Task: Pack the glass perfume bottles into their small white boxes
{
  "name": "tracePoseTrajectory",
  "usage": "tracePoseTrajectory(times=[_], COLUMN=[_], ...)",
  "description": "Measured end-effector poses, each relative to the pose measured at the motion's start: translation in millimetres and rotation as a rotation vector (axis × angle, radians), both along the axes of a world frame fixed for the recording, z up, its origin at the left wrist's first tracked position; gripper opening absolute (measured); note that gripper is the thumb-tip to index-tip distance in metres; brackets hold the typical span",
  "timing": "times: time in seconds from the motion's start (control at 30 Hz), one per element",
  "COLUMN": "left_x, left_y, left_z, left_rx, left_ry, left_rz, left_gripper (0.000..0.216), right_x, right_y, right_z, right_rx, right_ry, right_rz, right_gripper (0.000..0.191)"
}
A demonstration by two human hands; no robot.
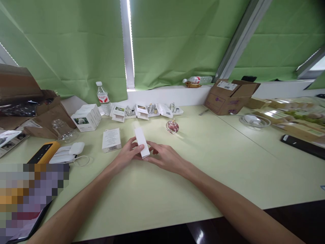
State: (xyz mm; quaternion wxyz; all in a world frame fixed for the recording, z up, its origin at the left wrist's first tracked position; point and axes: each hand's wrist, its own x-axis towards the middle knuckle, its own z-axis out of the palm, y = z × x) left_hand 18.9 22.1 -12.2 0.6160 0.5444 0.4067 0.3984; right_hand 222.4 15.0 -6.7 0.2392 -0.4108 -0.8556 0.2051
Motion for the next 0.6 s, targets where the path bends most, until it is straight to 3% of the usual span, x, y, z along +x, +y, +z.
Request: tracePoseTrajectory(times=[0.6], left_x=[-1.0], left_y=[5.1], left_z=[-5.5], left_rx=[0.057], left_ry=[0.095], left_rz=[0.109], left_gripper=[0.071], right_x=[-0.2], right_y=[-1.5], right_z=[3.9], right_rx=[-0.025], right_ry=[-0.018], right_rz=[0.039], right_gripper=[0.056])
